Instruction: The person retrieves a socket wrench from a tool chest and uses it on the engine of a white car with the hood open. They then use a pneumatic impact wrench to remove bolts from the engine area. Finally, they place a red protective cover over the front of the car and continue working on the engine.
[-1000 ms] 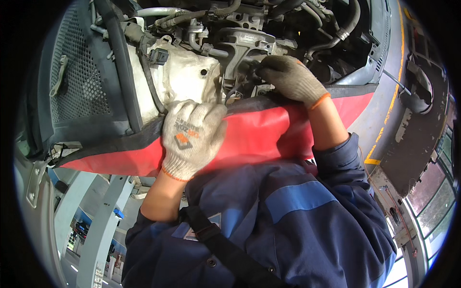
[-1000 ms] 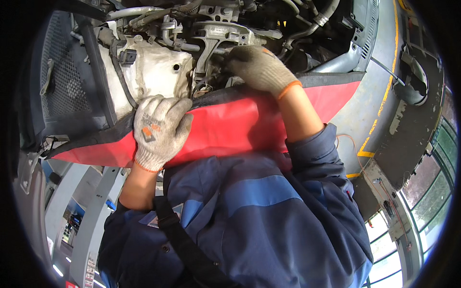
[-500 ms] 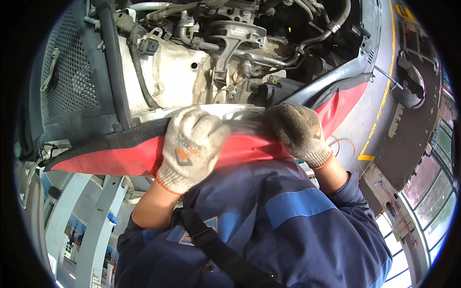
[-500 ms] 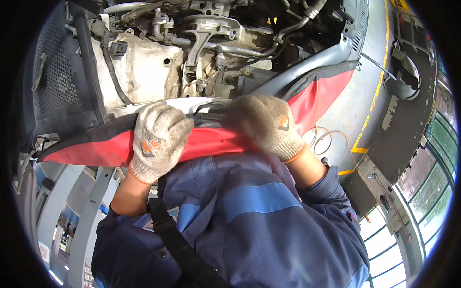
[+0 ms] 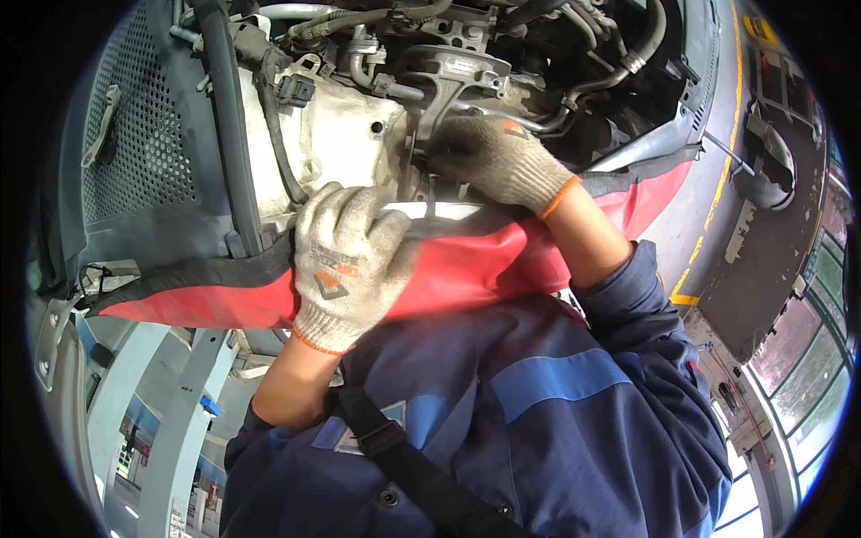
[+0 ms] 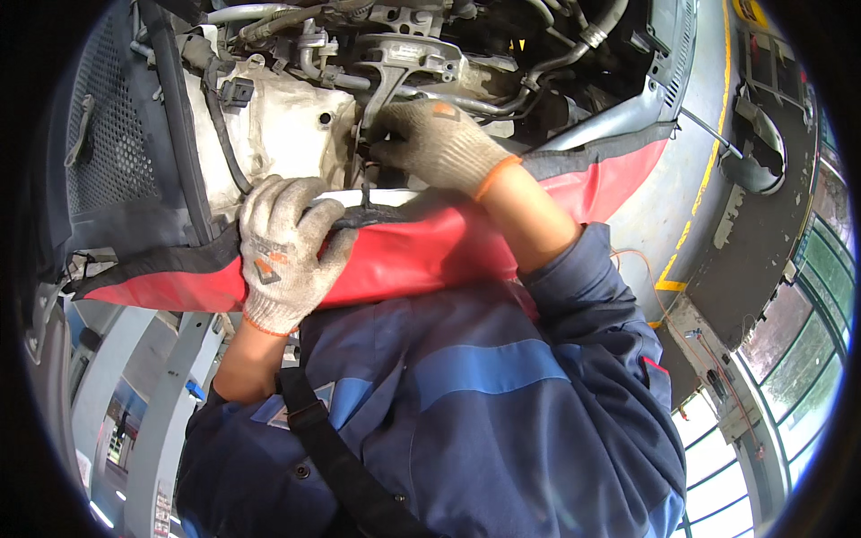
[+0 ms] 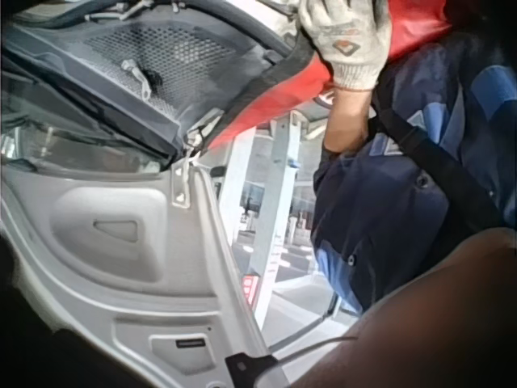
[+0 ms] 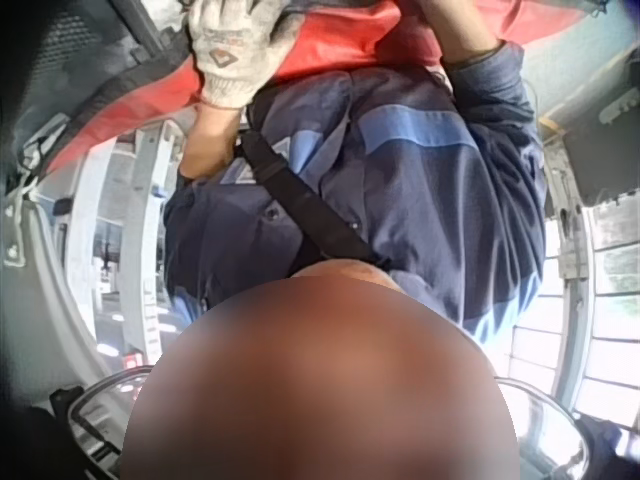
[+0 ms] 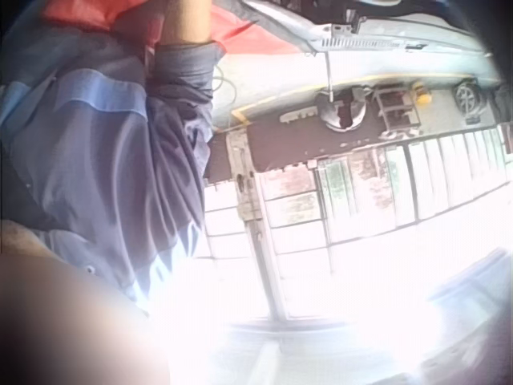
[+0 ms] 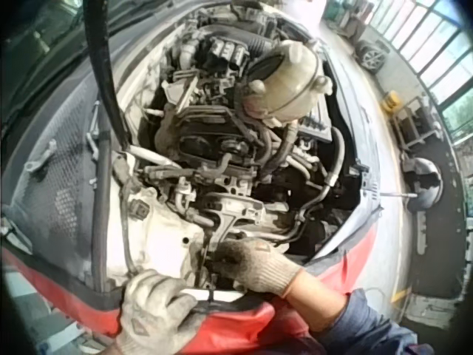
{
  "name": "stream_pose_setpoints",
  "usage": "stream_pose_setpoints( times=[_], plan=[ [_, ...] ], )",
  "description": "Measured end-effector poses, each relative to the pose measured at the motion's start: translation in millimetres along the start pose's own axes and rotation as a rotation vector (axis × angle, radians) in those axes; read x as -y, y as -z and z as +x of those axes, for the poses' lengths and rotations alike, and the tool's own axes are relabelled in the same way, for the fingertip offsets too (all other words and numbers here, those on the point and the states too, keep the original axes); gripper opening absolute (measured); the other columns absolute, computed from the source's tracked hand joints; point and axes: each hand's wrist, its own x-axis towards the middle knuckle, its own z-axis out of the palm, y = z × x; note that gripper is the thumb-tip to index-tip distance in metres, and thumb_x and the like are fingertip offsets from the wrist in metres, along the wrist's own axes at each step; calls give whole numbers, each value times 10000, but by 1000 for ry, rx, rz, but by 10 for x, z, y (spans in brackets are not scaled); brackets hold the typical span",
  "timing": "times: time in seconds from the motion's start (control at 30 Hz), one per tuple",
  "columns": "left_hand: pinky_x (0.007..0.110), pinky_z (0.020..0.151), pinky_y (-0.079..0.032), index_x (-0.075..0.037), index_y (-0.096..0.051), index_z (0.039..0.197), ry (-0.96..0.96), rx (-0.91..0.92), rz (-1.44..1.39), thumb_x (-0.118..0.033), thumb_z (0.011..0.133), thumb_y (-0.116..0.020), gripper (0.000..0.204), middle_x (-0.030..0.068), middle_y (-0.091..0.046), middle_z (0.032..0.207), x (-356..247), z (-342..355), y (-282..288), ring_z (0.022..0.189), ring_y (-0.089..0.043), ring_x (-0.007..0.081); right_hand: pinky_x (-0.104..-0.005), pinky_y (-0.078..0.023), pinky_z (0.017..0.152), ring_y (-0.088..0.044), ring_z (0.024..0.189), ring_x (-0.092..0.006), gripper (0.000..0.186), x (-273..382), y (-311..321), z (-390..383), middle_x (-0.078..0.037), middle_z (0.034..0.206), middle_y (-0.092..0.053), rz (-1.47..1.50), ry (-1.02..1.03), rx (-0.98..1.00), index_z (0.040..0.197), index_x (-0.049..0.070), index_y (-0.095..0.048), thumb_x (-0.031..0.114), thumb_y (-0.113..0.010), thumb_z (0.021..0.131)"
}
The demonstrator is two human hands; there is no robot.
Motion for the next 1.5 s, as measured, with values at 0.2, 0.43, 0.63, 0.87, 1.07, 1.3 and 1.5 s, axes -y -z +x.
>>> stream_pose_setpoints(
  times=[0.2, 0.43, 0.63, 0.87, 1.07, 1.3, 1.5],
  plan=[
    [565, 1073, -440, -123, -711, 1022, 43, 106, -48, -203, 702, -823, 349, 98, -652, 1167, 58, 27, 9, 1135, -607, 351, -399, -561, 963, -735, 1069, -290, 321, -105, 119, -17, -168, 1174, -758, 200, 108, 161, 1279, 72, -743, 139, -666, 975],
    [548, 1063, -443, -111, -706, 1078, 34, -16, -128, -196, 744, -817, 362, 94, -667, 1158, 55, 98, 38, 1113, -618, 343, -386, -598, 871, -757, 974, -257, 218, 43, -17, 258, -127, 1078, -776, 179, 132, -208, 1175, 59, -720, 73, -649, 969],
    [475, 936, -556, -78, -705, 1081, 143, -104, -17, -164, 934, -693, 171, 144, -720, 1102, 176, 408, 2, 1005, -706, 354, -358, -603, 817, -758, 924, -206, 310, 154, -82, 390, -121, 1026, -780, -34, 143, 233, 1219, 54, -733, 117, -721, 916],
    [516, 953, -530, -6, -674, 1149, 385, 608, -34, -292, 984, -585, 342, 288, -699, 1119, 251, 712, 103, 1108, -669, 449, -325, -593, 700, -730, 741, -179, 351, 153, 48, 342, -111, 911, -772, 170, -71, 422, 1291, 56, -722, 198, -646, 979],
    [561, 949, -503, 19, -621, 1226, 316, 545, -140, -223, 960, -494, 382, 329, -677, 1129, 406, 709, -53, 1121, -632, 511, -348, -584, 708, -718, 758, -193, 297, 104, 35, 349, -112, 883, -757, 186, 48, 403, 1195, 39, -735, 210, -655, 966],
    [559, 907, -494, 34, -610, 1246, 281, 746, -222, -211, 936, -502, 410, 342, -669, 1111, 457, 812, -113, 1070, -629, 520, -396, -583, 885, -721, 1022, -276, 435, -56, 105, 281, -174, 1118, -760, 4, 137, 503, 1276, 12, -701, 122, -702, 856],
    [517, 898, -497, 16, -625, 1292, 202, 759, -308, -200, 926, -521, 437, 331, -667, 1098, 426, 870, -74, 1051, -637, 478, -393, -570, 943, -730, 996, -268, 482, -214, 18, 16, -132, 1102, -775, 345, 292, 327, 1281, 99, -737, 109, -730, 799]
  ],
)
